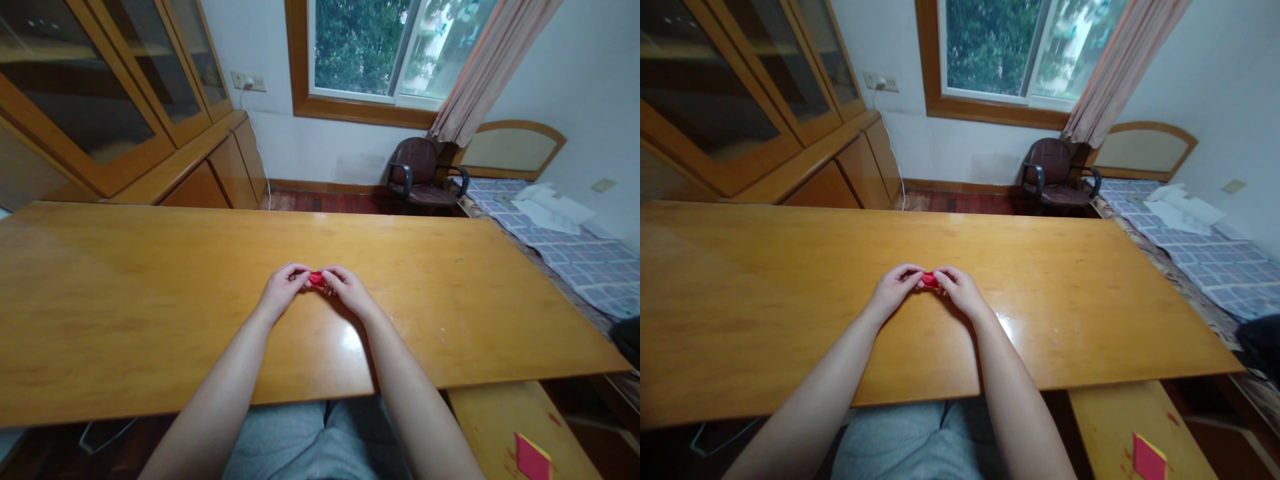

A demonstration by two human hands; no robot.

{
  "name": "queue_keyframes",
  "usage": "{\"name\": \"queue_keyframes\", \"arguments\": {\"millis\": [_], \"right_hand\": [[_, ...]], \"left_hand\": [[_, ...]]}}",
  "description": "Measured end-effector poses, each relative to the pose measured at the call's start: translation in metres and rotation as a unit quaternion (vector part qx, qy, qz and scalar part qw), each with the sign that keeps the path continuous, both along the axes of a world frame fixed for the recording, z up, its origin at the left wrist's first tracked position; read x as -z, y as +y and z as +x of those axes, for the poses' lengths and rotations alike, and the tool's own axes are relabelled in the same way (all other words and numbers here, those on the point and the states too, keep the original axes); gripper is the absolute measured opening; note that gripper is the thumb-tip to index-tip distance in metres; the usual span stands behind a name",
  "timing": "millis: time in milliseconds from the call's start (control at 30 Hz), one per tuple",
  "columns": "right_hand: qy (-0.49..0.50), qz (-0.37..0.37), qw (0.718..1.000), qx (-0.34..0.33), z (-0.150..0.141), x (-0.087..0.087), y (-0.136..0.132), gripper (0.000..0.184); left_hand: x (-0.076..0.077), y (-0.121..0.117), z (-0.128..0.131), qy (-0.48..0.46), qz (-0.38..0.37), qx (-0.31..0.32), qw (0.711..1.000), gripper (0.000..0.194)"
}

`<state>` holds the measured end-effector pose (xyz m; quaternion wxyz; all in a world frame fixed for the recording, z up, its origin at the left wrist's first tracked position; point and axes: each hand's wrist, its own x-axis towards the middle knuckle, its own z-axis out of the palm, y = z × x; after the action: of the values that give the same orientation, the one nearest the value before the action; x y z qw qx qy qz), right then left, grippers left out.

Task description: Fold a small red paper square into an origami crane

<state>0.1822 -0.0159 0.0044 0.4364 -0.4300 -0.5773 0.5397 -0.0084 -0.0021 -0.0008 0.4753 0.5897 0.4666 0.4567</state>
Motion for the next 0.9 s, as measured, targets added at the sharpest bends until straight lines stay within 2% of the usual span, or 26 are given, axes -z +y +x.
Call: {"name": "queue_keyframes", "arguments": {"millis": [167,533,733,900], "right_hand": [[0.012,0.002,1.000,-0.005,-0.0005,-0.0015,-0.0020,0.032],[0.005,-0.006,1.000,0.009,0.0004,-0.0018,-0.0038,0.033],[-0.018,0.043,0.998,0.044,0.0014,0.0029,-0.0018,0.028],[0.001,0.016,0.999,0.034,-0.0001,0.0028,-0.0020,0.030]], "left_hand": [[0.0000,0.0005,0.0004,-0.026,-0.028,-0.002,0.999,0.034],[-0.0002,0.0001,0.0007,-0.035,-0.032,-0.009,0.999,0.036],[-0.0008,-0.0021,0.0021,-0.040,-0.018,-0.014,0.999,0.036],[0.0016,-0.0011,0.0019,-0.045,-0.022,-0.012,0.999,0.036]]}}
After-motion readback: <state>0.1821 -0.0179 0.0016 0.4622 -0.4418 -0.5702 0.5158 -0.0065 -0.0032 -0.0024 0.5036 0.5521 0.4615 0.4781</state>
